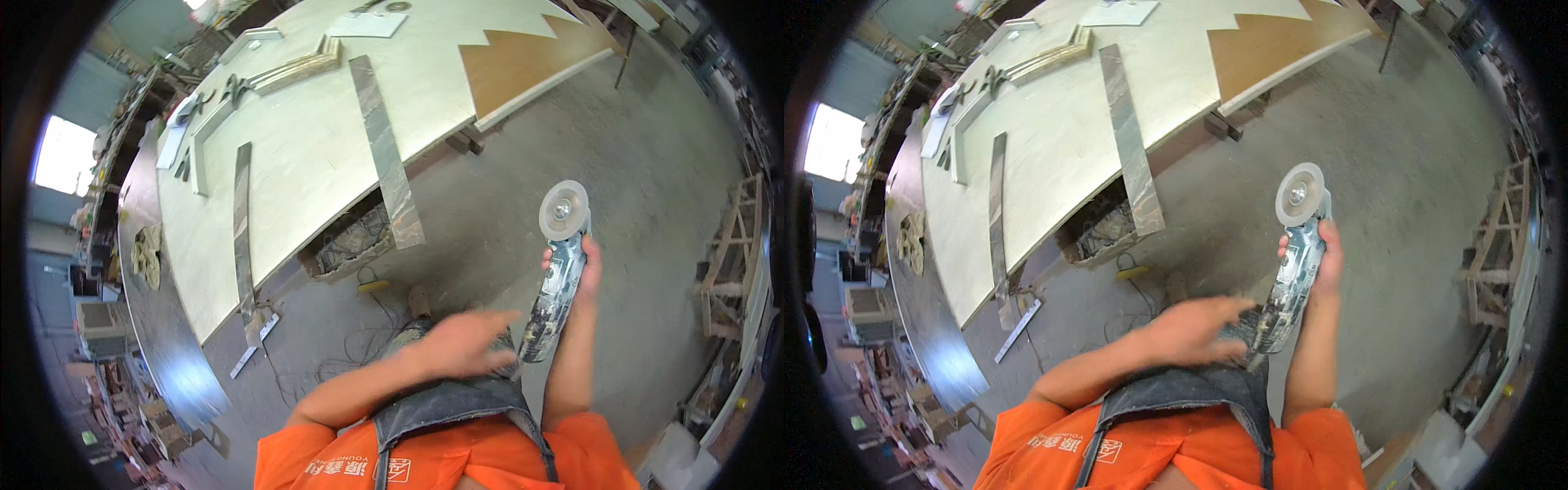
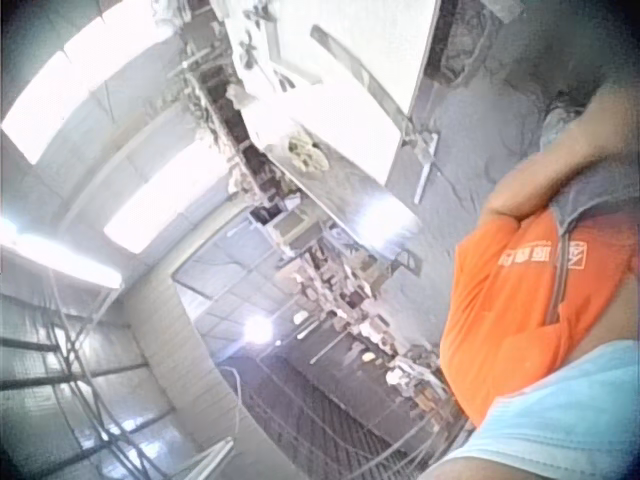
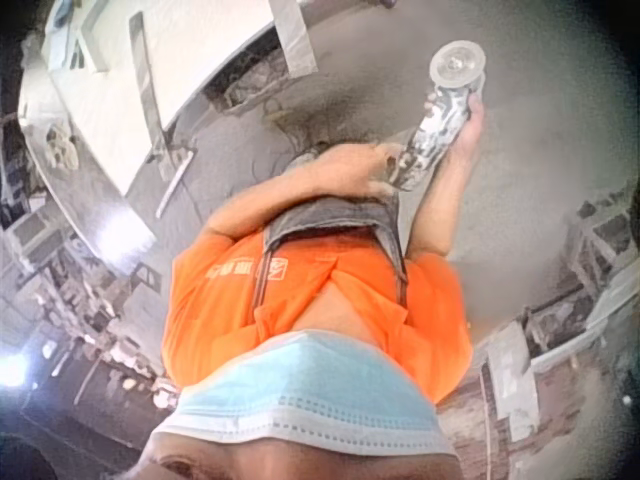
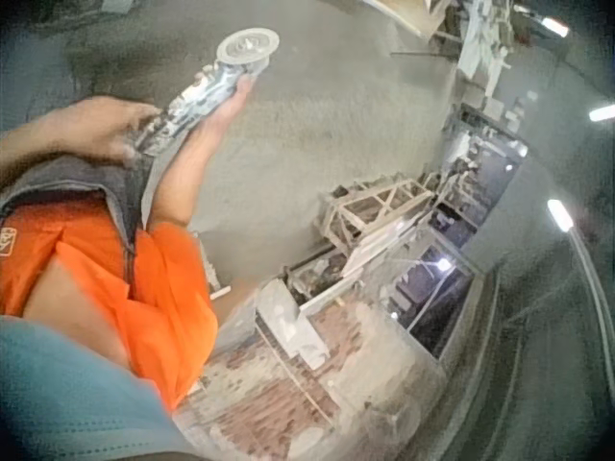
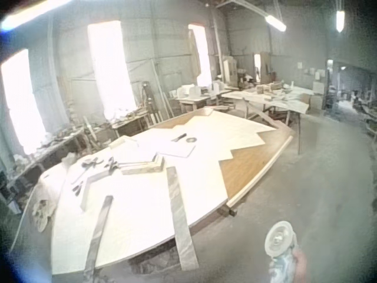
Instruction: The person measures and marks a large stone slab with a straight edge and tape, then uses an angle grinder to cut along the marked line. The person also handles a long metal strip and a cloth during the process.
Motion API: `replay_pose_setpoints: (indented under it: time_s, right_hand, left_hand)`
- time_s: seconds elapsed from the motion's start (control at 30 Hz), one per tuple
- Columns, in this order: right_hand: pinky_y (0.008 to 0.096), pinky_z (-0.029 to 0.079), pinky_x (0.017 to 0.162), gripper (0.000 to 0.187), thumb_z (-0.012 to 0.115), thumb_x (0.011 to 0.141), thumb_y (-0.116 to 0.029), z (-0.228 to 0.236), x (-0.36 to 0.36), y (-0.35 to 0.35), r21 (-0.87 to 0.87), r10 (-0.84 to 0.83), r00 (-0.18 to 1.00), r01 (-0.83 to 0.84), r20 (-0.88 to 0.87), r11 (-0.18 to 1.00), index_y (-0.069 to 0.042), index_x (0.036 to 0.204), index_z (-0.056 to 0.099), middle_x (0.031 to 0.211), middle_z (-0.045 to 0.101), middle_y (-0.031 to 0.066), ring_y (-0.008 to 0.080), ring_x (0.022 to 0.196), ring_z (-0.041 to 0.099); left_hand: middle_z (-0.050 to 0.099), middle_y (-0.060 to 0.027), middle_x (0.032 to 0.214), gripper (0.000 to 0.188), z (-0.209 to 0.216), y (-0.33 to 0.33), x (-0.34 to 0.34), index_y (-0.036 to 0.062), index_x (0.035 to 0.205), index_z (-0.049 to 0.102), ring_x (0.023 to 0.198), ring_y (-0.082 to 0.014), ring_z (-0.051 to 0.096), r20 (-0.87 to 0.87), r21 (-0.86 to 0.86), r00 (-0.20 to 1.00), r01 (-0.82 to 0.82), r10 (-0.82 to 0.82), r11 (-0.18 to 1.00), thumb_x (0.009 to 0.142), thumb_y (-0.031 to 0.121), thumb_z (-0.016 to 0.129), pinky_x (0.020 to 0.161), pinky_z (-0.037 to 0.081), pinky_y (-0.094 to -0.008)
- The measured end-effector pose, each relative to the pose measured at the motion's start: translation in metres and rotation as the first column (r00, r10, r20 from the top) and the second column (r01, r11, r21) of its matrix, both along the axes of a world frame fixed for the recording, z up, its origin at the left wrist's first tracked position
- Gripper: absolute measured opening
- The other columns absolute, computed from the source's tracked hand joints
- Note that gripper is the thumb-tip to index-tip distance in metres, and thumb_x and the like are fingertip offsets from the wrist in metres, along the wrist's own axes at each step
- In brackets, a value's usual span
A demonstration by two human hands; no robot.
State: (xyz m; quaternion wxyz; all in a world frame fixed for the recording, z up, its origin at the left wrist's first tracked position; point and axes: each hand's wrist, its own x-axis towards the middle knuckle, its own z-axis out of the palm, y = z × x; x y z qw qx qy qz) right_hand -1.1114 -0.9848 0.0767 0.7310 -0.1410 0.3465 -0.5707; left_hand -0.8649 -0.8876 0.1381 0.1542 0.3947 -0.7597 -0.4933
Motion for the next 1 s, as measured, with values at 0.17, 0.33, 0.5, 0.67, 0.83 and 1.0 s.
replay_pose_setpoints:
  time_s: [0.17,0.33,0.5,0.67,0.83,1.0]
  right_hand:
    - [0.0457,0.066,0.057,0.058,0.063,0.096,-0.028,-0.002,0.000,0.025,0.219,0.141,0.987,-0.155,0.080,0.963,-0.010,0.147,0.041,0.105,0.069,0.0197,0.0336,0.073,0.073]
    - [0.0452,0.065,0.057,0.068,0.066,0.092,-0.025,-0.042,0.038,0.052,0.341,0.255,0.937,-0.327,0.240,0.882,-0.008,0.153,0.040,0.108,0.069,0.0188,0.0327,0.069,0.072]
    - [0.0438,0.064,0.057,0.067,0.066,0.092,-0.017,-0.059,0.053,0.045,0.435,0.350,0.851,-0.506,0.390,0.745,-0.007,0.153,0.040,0.104,0.069,0.0185,0.0302,0.068,0.073]
    - [0.0395,0.062,0.058,0.067,0.067,0.092,-0.020,-0.070,0.068,0.033,0.426,0.455,0.769,-0.631,0.448,0.648,-0.005,0.152,0.041,0.101,0.068,0.0158,0.0279,0.070,0.072]
    - [0.0393,0.062,0.058,0.072,0.071,0.091,-0.021,-0.078,0.077,0.026,0.418,0.482,0.711,-0.696,0.512,0.584,-0.001,0.153,0.039,0.103,0.067,0.0164,0.0270,0.070,0.071]
    - [0.0396,0.062,0.058,0.076,0.072,0.091,-0.018,-0.080,0.081,0.025,0.418,0.495,0.698,-0.711,0.517,0.565,-0.001,0.155,0.036,0.104,0.066,0.0180,0.0274,0.071,0.072]
  left_hand:
    - [0.069,-0.0180,0.120,0.047,-0.046,-0.103,0.096,0.0028,0.130,0.065,0.105,-0.0319,0.068,0.147,-0.198,0.830,-0.508,0.538,0.838,0.091,0.028,0.074,0.090,0.055,-0.0413]
    - [0.060,-0.0286,0.131,0.055,-0.112,-0.220,0.152,-0.0062,0.131,0.059,0.123,-0.0434,0.057,0.220,-0.546,0.646,-0.539,0.731,0.641,0.090,0.028,0.072,0.106,0.045,-0.0469]
    - [0.052,-0.0324,0.144,0.065,-0.161,-0.268,0.163,-0.0117,0.134,0.056,0.138,-0.0453,0.045,0.233,-0.774,0.534,-0.404,0.812,0.488,0.092,0.037,0.066,0.117,0.034,-0.0487]
    - [0.049,-0.0324,0.147,0.064,-0.165,-0.265,0.174,-0.0120,0.137,0.054,0.140,-0.0450,0.043,0.185,-0.780,0.565,-0.414,0.804,0.470,0.093,0.034,0.057,0.119,0.032,-0.0484]
    - [0.048,-0.0313,0.149,0.063,-0.157,-0.260,0.173,-0.0108,0.139,0.053,0.143,-0.0437,0.041,0.210,-0.749,0.569,-0.429,0.795,0.505,0.093,0.032,0.054,0.121,0.030,-0.0467]
    - [0.050,-0.0271,0.149,0.060,-0.153,-0.253,0.174,-0.0053,0.143,0.052,0.141,-0.0405,0.044,0.230,-0.759,0.546,-0.417,0.806,0.499,0.096,0.032,0.055,0.120,0.031,-0.0422]
